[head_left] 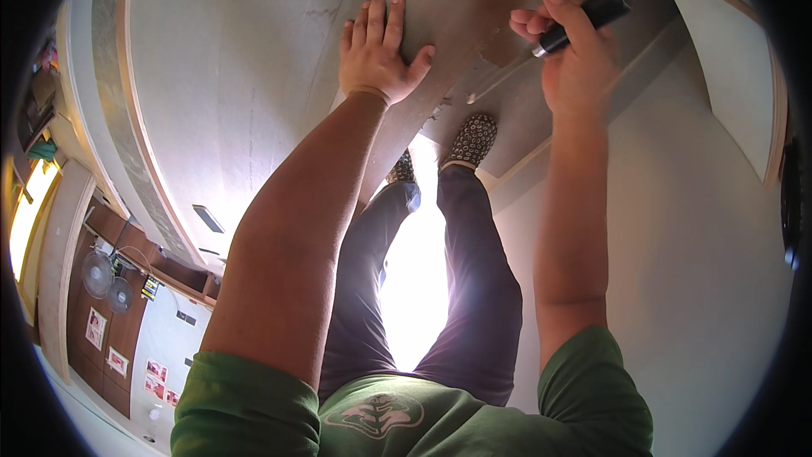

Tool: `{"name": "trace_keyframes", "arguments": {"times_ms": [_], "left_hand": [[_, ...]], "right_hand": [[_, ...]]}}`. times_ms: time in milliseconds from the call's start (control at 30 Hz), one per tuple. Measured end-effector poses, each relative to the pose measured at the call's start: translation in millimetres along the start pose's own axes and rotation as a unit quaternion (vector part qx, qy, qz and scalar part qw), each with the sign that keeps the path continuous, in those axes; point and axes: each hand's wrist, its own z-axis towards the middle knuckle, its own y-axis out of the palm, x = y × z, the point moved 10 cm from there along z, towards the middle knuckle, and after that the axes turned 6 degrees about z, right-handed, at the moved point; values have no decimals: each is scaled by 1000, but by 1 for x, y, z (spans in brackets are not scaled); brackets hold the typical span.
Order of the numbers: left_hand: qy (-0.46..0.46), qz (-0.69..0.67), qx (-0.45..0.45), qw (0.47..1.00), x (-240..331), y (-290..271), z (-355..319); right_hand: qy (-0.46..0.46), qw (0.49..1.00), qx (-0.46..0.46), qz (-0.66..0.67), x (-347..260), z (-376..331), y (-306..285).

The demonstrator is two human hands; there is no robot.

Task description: The person uses a scraper to clear debris and material from the surface of a wooden board while it lies on the floor.

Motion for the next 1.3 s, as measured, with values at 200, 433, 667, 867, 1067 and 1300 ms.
{"name": "trace_keyframes", "arguments": {"times_ms": [200,433,667,867,1067,1300], "left_hand": [[7,6,10,1000,2,-3,0],[-1,-12,6,1000,1,-2,2],[-10,-23,-4,1000,0,0,2],[1,-26,-10,1000,1,0,3],[0,-19,-9,1000,1,1,1],[1,-14,-2,1000,0,-2,1]], "right_hand": [[-27,998,-17,54,-16,20,8],[-113,987,101,43,-2,44,-1],[-120,986,96,61,1,51,0],[-100,985,115,78,26,66,-20],[-94,990,53,95,25,51,-16],[-99,994,-24,-27,-14,13,1]]}}
